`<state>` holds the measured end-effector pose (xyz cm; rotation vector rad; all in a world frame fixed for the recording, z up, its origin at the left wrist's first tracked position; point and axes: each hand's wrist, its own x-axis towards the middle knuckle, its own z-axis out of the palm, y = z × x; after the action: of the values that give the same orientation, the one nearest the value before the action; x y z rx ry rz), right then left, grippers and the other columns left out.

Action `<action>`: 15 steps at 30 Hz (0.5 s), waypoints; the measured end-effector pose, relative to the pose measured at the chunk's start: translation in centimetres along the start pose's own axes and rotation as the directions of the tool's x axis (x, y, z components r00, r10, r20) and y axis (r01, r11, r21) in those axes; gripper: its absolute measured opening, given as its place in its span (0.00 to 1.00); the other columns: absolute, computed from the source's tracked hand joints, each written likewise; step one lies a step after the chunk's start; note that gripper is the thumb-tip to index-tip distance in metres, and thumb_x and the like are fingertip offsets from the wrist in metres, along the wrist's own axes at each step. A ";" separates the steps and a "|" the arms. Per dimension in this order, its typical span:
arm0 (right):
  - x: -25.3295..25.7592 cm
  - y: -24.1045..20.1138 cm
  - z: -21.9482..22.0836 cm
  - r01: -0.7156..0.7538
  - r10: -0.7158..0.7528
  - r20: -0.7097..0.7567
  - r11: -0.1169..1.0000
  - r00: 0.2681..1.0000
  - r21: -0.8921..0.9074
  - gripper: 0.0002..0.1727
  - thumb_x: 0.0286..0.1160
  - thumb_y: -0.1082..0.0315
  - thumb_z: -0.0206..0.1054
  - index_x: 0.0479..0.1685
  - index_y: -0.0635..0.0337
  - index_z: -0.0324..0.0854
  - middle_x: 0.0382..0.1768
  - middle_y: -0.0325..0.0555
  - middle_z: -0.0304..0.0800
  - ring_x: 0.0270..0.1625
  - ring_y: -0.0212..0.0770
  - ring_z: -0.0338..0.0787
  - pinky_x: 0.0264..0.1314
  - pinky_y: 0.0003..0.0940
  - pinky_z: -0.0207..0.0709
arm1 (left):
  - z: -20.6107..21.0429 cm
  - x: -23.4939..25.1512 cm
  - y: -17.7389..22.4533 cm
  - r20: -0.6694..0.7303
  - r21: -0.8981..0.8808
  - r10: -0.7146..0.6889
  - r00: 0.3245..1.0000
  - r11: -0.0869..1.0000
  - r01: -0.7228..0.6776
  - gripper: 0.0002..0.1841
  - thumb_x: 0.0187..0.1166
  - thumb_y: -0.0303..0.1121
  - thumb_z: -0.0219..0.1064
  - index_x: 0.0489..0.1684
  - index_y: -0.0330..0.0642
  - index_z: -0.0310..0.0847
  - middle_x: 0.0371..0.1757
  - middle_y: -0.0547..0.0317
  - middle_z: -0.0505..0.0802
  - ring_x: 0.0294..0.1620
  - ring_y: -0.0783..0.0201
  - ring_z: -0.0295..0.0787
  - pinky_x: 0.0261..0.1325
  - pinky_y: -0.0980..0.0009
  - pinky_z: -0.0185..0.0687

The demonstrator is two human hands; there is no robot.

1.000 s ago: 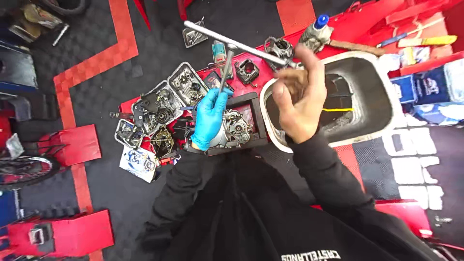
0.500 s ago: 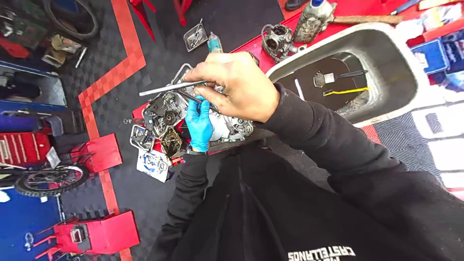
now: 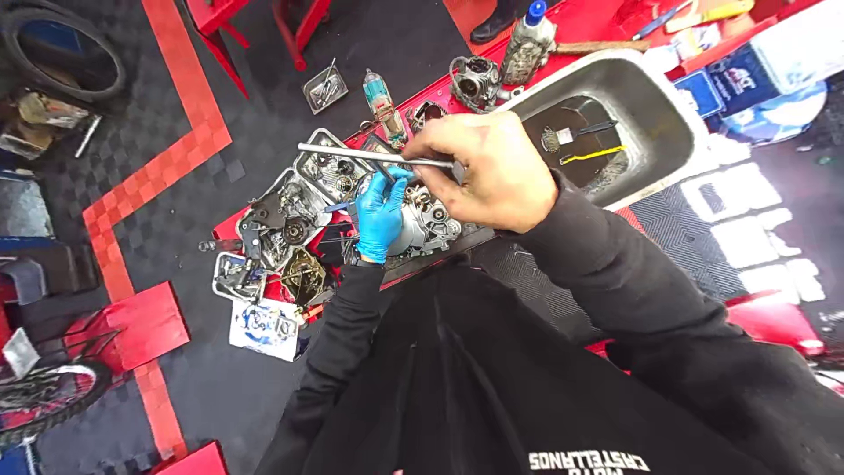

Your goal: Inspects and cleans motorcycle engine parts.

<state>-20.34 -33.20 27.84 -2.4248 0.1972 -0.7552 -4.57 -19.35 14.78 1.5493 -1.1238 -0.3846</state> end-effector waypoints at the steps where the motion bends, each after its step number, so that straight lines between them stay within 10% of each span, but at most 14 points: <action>1: -0.2 -0.7 -0.6 -0.002 0.005 0.060 0.999 0.998 -0.040 0.11 0.76 0.64 0.65 0.48 0.55 0.89 0.35 0.42 0.92 0.38 0.42 0.92 0.39 0.47 0.84 | -0.6 0.1 0.1 0.062 0.027 0.030 0.998 0.999 -0.032 0.09 0.83 0.25 0.67 0.54 0.36 0.88 0.51 0.57 0.96 0.54 0.68 0.93 0.63 0.66 0.89; 5: -0.5 -5.1 -0.7 0.067 -0.042 0.325 0.995 0.945 -0.067 0.22 0.81 0.57 0.64 0.72 0.47 0.81 0.23 0.34 0.86 0.22 0.39 0.85 0.24 0.45 0.78 | -2.7 -0.6 0.4 0.274 0.192 0.083 0.958 0.972 -0.139 0.10 0.76 0.26 0.69 0.49 0.35 0.90 0.49 0.49 0.94 0.53 0.62 0.92 0.62 0.61 0.86; 8: 1.5 -7.5 1.0 0.188 -0.086 0.466 0.966 0.880 -0.176 0.29 0.81 0.61 0.63 0.84 0.41 0.72 0.19 0.37 0.80 0.19 0.43 0.81 0.21 0.45 0.72 | -3.8 -2.0 -1.7 0.362 0.310 -0.020 0.932 0.945 -0.100 0.29 0.68 0.38 0.79 0.70 0.39 0.81 0.62 0.50 0.92 0.66 0.60 0.88 0.71 0.58 0.82; 10: 3.5 -8.4 1.3 0.243 -0.031 0.525 0.908 0.851 -0.340 0.34 0.80 0.67 0.62 0.89 0.43 0.64 0.20 0.45 0.76 0.18 0.51 0.78 0.21 0.49 0.67 | -4.4 -1.6 0.6 0.356 0.380 0.031 0.934 0.908 -0.175 0.22 0.65 0.34 0.78 0.54 0.29 0.87 0.52 0.38 0.94 0.60 0.47 0.91 0.65 0.47 0.81; 15: 5.3 -9.4 -0.2 0.147 0.276 0.482 0.727 0.832 -0.670 0.34 0.95 0.46 0.40 0.78 0.64 0.72 0.26 0.59 0.82 0.27 0.66 0.84 0.28 0.60 0.71 | -5.2 1.3 1.3 0.350 0.322 0.165 0.922 0.903 -0.283 0.17 0.89 0.39 0.59 0.50 0.32 0.88 0.50 0.40 0.94 0.56 0.50 0.92 0.64 0.50 0.84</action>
<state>-16.35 -27.15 35.87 -3.2033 0.3830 0.1591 -0.66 -17.27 18.03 1.6904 -1.6890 -0.2777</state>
